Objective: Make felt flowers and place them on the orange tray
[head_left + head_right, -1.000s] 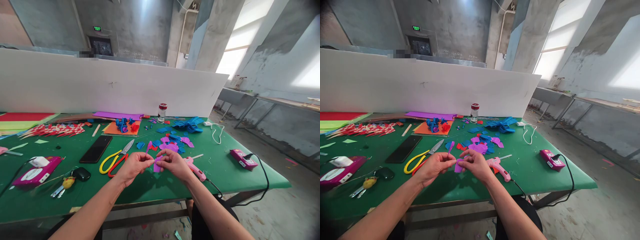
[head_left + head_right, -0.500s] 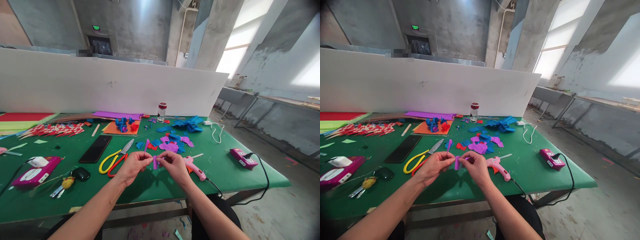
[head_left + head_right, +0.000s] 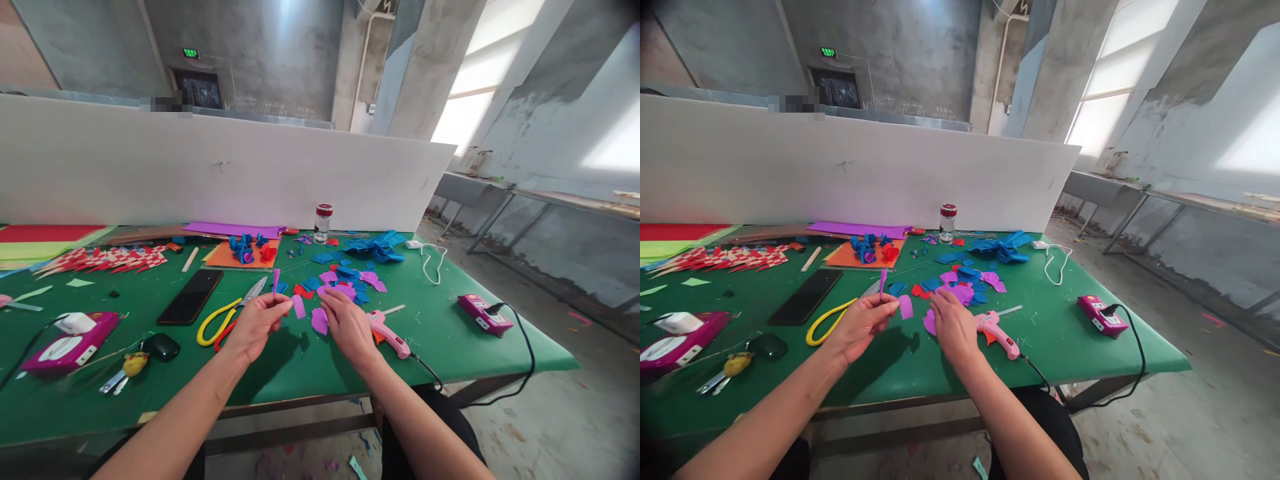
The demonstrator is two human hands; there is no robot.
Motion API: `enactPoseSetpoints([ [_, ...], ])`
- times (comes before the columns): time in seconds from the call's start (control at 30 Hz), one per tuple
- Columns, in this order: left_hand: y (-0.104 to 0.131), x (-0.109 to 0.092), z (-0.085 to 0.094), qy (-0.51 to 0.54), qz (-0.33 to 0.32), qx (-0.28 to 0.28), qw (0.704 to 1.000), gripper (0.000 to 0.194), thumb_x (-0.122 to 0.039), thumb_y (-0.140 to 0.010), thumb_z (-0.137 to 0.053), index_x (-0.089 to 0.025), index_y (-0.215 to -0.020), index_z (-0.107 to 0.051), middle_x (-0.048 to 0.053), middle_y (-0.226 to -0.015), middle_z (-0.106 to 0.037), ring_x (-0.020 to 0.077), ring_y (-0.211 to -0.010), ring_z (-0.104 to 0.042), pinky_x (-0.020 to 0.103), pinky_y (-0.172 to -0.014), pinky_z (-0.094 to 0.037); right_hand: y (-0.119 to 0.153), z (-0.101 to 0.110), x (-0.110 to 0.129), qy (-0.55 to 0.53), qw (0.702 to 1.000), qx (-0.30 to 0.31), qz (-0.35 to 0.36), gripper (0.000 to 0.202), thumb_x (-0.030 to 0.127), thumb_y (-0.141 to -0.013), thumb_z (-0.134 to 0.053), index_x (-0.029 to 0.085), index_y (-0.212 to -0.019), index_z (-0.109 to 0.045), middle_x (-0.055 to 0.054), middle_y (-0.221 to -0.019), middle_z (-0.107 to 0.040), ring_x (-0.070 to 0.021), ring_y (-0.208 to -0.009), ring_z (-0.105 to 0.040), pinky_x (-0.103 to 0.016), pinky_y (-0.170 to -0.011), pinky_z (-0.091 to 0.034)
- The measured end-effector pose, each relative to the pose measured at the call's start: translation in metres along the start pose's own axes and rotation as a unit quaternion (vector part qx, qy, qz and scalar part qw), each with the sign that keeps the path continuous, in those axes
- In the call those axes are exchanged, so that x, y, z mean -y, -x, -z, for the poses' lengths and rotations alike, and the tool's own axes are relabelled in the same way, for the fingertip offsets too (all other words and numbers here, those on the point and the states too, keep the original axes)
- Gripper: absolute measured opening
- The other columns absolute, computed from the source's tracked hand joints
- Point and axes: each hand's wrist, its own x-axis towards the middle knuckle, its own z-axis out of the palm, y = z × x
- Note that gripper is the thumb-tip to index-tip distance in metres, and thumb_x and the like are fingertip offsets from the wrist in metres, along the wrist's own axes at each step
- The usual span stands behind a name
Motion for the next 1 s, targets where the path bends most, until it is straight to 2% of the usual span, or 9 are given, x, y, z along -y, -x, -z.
enactPoseSetpoints([
  [0.1, -0.002, 0.003, 0.000, 0.014, -0.009, -0.010, 1.000, 0.030, -0.037, -0.058, -0.082, -0.014, -0.069, -0.068, -0.004, -0.058, -0.052, 0.0032, -0.045, -0.033, 0.018, -0.042, -0.022, -0.006, -0.005, 0.008, -0.130, 0.988, 0.029, -0.081, 0.032, 0.042, -0.087, -0.052, 0.022, -0.106, -0.069, -0.008, -0.096, -0.069, -0.0183, -0.070, -0.062, -0.028, -0.057, -0.046],
  [0.2, -0.001, 0.007, -0.002, 0.009, -0.017, -0.008, 1.000, 0.030, -0.039, -0.059, -0.081, -0.014, -0.072, -0.069, -0.003, -0.060, -0.055, 0.0041, -0.046, -0.036, 0.019, -0.044, -0.024, -0.007, -0.012, 0.014, -0.340, 0.910, 0.132, -0.197, 0.038, 0.052, -0.077, -0.064, 0.017, -0.091, -0.067, -0.001, -0.067, -0.062, -0.0087, -0.045, -0.046, -0.020, -0.041, -0.030],
  [0.3, 0.001, 0.005, -0.003, -0.008, -0.023, 0.009, 1.000, 0.033, -0.045, -0.066, -0.075, -0.014, -0.071, -0.069, -0.003, -0.061, -0.054, 0.0033, -0.044, -0.031, 0.019, -0.043, -0.022, -0.003, -0.015, 0.016, -0.423, 0.869, 0.124, -0.225, 0.039, 0.048, -0.063, -0.078, 0.016, -0.075, -0.062, 0.005, -0.054, -0.053, -0.0048, -0.042, -0.040, -0.018, -0.040, -0.027],
  [0.4, 0.004, 0.001, -0.004, -0.032, -0.024, 0.036, 0.999, 0.037, -0.050, -0.071, -0.070, -0.013, -0.075, -0.069, -0.002, -0.065, -0.057, 0.0035, -0.045, -0.029, 0.020, -0.042, -0.022, 0.006, -0.012, 0.016, -0.408, 0.877, 0.118, -0.224, 0.037, 0.046, -0.063, -0.079, 0.015, -0.073, -0.061, 0.006, -0.050, -0.052, -0.0048, -0.042, -0.042, -0.017, -0.042, -0.032],
  [0.5, 0.008, 0.001, -0.007, -0.079, -0.017, 0.055, 0.995, 0.032, -0.042, -0.066, -0.076, -0.014, -0.080, -0.070, 0.000, -0.070, -0.062, 0.0053, -0.049, -0.036, 0.020, -0.044, -0.024, 0.015, -0.011, 0.013, -0.383, 0.886, 0.128, -0.229, 0.036, 0.046, -0.064, -0.078, 0.015, -0.073, -0.062, 0.004, -0.056, -0.057, -0.0052, -0.043, -0.044, -0.018, -0.043, -0.035],
  [0.7, 0.009, 0.013, -0.017, -0.169, -0.049, 0.048, 0.983, 0.021, -0.036, -0.065, -0.074, -0.016, -0.068, -0.069, 0.001, -0.065, -0.066, 0.0126, -0.059, -0.053, 0.023, -0.055, -0.039, 0.029, -0.015, 0.005, -0.359, 0.897, 0.122, -0.228, 0.038, 0.049, -0.060, -0.078, 0.018, -0.073, -0.060, 0.004, -0.057, -0.059, -0.0083, -0.041, -0.049, -0.021, -0.040, -0.040],
  [0.8, 0.008, 0.019, -0.019, -0.178, -0.058, 0.057, 0.981, 0.020, -0.035, -0.065, -0.073, -0.016, -0.067, -0.070, 0.001, -0.064, -0.067, 0.0140, -0.061, -0.055, 0.024, -0.058, -0.041, 0.037, -0.003, 0.004, -0.312, 0.920, 0.120, -0.203, 0.038, 0.051, -0.065, -0.075, 0.018, -0.080, -0.063, 0.001, -0.063, -0.063, -0.0109, -0.044, -0.052, -0.024, -0.041, -0.042],
  [0.9, 0.007, 0.020, -0.019, -0.195, -0.042, 0.056, 0.978, 0.022, -0.037, -0.066, -0.072, -0.015, -0.068, -0.070, 0.000, -0.061, -0.064, 0.0113, -0.053, -0.049, 0.022, -0.050, -0.035, 0.046, 0.028, -0.006, -0.167, 0.978, 0.013, -0.127, 0.032, 0.050, -0.078, -0.064, 0.019, -0.086, -0.067, -0.004, -0.075, -0.068, -0.0161, -0.060, -0.058, -0.027, -0.054, -0.046],
  [1.0, 0.006, 0.023, -0.018, -0.229, -0.040, 0.055, 0.971, 0.025, -0.040, -0.066, -0.071, -0.015, -0.068, -0.070, 0.000, -0.060, -0.062, 0.0101, -0.051, -0.045, 0.021, -0.047, -0.031, 0.052, 0.069, -0.034, 0.042, 0.983, -0.153, -0.098, 0.034, 0.050, -0.087, -0.052, 0.019, -0.088, -0.066, -0.008, -0.083, -0.069, -0.0204, -0.070, -0.060, -0.032, -0.066, -0.047],
])
